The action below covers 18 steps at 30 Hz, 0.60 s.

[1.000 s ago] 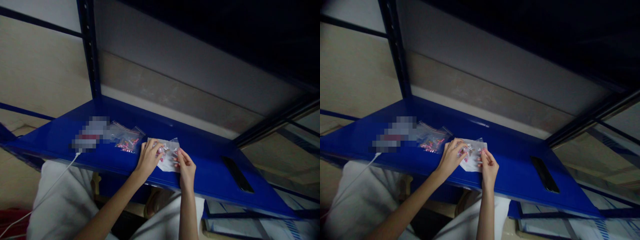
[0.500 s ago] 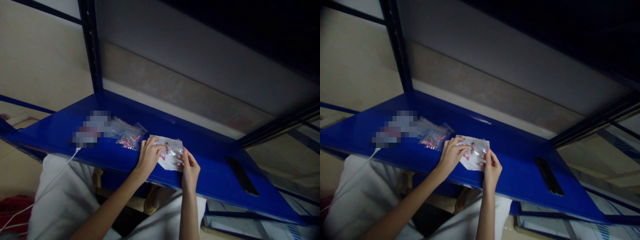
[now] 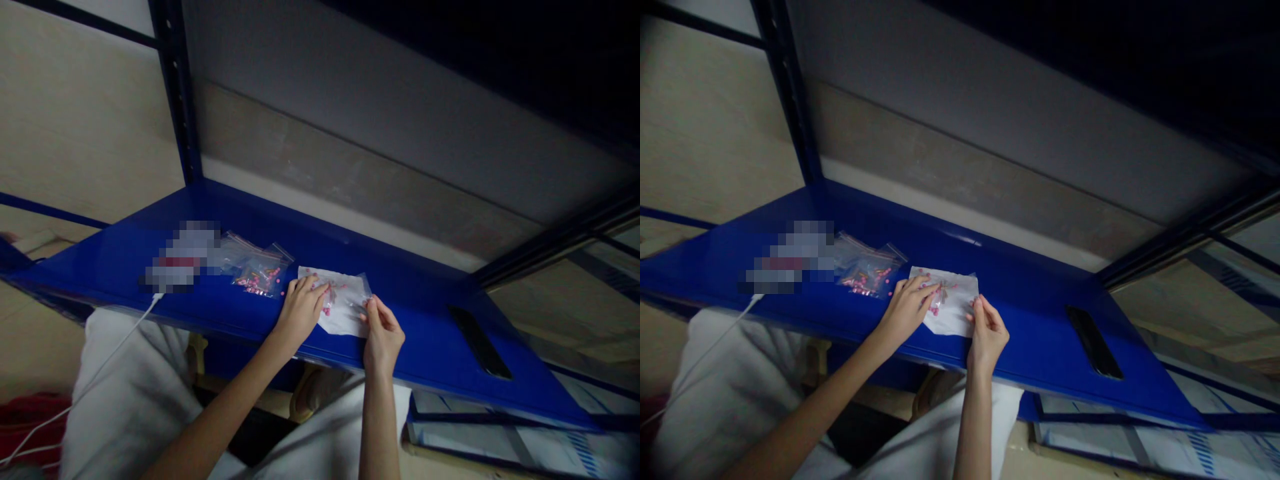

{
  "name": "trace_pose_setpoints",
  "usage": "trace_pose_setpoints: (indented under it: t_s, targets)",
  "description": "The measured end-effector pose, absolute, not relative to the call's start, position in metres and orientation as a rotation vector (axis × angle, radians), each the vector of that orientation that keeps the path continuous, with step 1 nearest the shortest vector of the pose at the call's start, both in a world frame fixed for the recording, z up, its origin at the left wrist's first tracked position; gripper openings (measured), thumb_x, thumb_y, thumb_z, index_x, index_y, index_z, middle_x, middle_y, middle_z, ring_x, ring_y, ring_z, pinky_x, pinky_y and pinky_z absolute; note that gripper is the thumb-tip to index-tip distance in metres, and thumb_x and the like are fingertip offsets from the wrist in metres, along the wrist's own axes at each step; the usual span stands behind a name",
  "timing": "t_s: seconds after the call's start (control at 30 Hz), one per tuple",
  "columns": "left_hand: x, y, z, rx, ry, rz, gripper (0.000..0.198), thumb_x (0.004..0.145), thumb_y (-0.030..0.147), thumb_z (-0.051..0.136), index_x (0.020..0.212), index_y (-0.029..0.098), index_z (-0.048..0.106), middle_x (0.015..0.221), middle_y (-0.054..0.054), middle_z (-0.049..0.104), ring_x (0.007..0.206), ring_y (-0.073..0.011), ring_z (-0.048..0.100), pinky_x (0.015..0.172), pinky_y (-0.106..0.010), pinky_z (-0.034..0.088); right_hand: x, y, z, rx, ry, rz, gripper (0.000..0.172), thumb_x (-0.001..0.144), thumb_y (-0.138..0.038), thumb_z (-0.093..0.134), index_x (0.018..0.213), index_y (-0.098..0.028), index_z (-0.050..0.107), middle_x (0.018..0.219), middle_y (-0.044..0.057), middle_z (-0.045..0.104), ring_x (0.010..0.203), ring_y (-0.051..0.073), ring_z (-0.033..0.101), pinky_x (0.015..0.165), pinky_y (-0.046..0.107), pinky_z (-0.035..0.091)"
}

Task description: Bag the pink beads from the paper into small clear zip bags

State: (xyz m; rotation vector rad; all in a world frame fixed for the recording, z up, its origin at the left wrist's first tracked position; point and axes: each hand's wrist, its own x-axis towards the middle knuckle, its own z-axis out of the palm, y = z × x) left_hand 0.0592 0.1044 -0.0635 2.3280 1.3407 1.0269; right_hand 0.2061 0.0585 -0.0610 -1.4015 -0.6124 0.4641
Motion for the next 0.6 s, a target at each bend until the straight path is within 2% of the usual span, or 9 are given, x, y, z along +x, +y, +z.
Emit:
trace_pose_setpoints:
  t_s: [0.2,0.37,0.5,0.6]
  targets:
    - [0.057,0.100,-0.053,2.247,1.405,1.197,0.025,0.085,0.017,0.044,0.102,0.023,0.061,0.105,-0.005,0.059,0.101,-0.0190,0.051,0.087,-0.034,0.034,0.207,0.061,-0.061,-1.391,-0.649,0.527,0.046,0.063,-0.042,0.070,0.098,-0.012,0.066,0.090,0.010,0.069,0.081,0.023,0.065,0.058,0.028,0.054]
    - [0.030,0.079,-0.047,2.134,1.685,1.414,0.021,0.083,0.022,0.050,0.100,0.024,0.063,0.097,-0.005,0.062,0.092,-0.0213,0.052,0.081,-0.036,0.032,0.207,0.061,-0.061,-1.368,-0.659,0.556,0.042,0.064,-0.041,0.069,0.095,-0.013,0.066,0.090,0.010,0.069,0.082,0.023,0.064,0.058,0.028,0.054]
    - [0.004,0.064,-0.053,2.212,1.857,1.219,0.023,0.081,0.030,0.054,0.102,0.025,0.063,0.091,-0.005,0.063,0.086,-0.0230,0.052,0.074,-0.037,0.031,0.207,0.060,-0.061,-1.352,-0.660,0.585,0.039,0.064,-0.039,0.069,0.094,-0.013,0.066,0.088,0.009,0.069,0.080,0.022,0.064,0.057,0.027,0.053]
    - [-0.005,0.060,-0.059,2.249,1.882,1.088,0.022,0.081,0.030,0.054,0.100,0.023,0.064,0.090,-0.005,0.064,0.084,-0.0230,0.052,0.071,-0.036,0.031,0.206,0.060,-0.060,-1.346,-0.652,0.578,0.037,0.064,-0.038,0.070,0.092,-0.013,0.067,0.087,0.008,0.069,0.079,0.021,0.063,0.057,0.027,0.052]
